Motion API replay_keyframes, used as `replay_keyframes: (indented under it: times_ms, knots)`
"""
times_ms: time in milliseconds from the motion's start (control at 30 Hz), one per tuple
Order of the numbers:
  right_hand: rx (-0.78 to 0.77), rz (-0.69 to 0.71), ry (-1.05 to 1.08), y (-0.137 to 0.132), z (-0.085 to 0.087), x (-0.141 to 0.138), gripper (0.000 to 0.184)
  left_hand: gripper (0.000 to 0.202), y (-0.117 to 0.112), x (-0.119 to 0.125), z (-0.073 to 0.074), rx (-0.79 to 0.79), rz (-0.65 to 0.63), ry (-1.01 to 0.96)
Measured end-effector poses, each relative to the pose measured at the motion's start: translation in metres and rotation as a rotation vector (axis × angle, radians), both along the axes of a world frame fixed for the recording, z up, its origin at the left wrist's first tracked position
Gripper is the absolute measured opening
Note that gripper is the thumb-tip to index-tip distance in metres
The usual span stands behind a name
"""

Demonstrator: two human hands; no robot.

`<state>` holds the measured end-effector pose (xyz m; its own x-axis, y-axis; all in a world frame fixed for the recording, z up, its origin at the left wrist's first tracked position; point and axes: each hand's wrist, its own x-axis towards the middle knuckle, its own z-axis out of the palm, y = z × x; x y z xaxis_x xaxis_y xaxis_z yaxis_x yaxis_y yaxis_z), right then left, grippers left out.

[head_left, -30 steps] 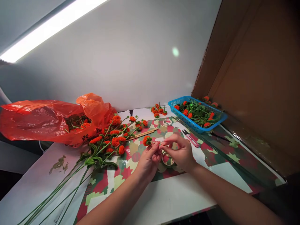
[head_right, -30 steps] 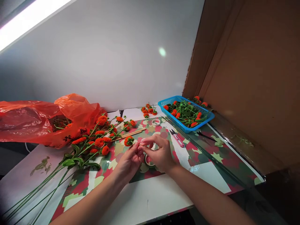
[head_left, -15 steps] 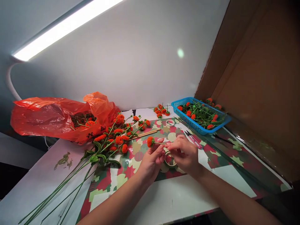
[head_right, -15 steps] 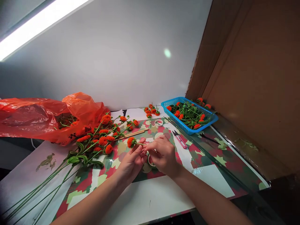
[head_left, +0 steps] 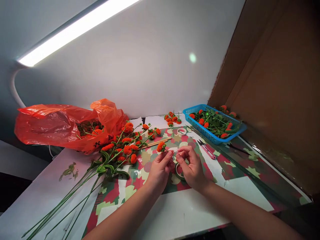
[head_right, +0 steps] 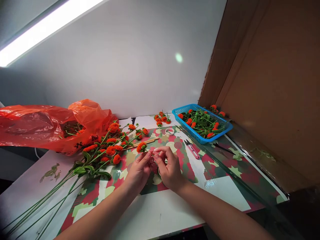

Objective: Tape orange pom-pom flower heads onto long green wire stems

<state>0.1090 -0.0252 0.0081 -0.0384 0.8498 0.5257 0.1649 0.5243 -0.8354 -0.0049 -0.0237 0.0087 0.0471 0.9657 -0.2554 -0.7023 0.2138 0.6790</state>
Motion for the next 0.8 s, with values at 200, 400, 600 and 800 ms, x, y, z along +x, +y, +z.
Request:
replay_keyframes:
  times_ms: [200,400,600,800]
  knots:
    - [-0.006,0.016,0.012,-0.003,-0.005,-0.004,0.01,0.026,-0.001,0.003,0.001,-0.025,-0.004,-0.021]
    - [-0.092,0.031,0.08,-0.004,-0.008,-0.004,0.007,0.026,-0.003,0.004,0.002,-0.048,-0.011,-0.067]
    - [-0.25,0.045,0.208,-0.001,-0.002,-0.004,0.013,0.033,-0.003,0.004,-0.002,-0.064,-0.102,-0.107]
    - [-0.43,0.171,0.327,0.0,0.003,-0.005,0.023,0.025,-0.003,0.005,-0.004,-0.038,-0.074,-0.089]
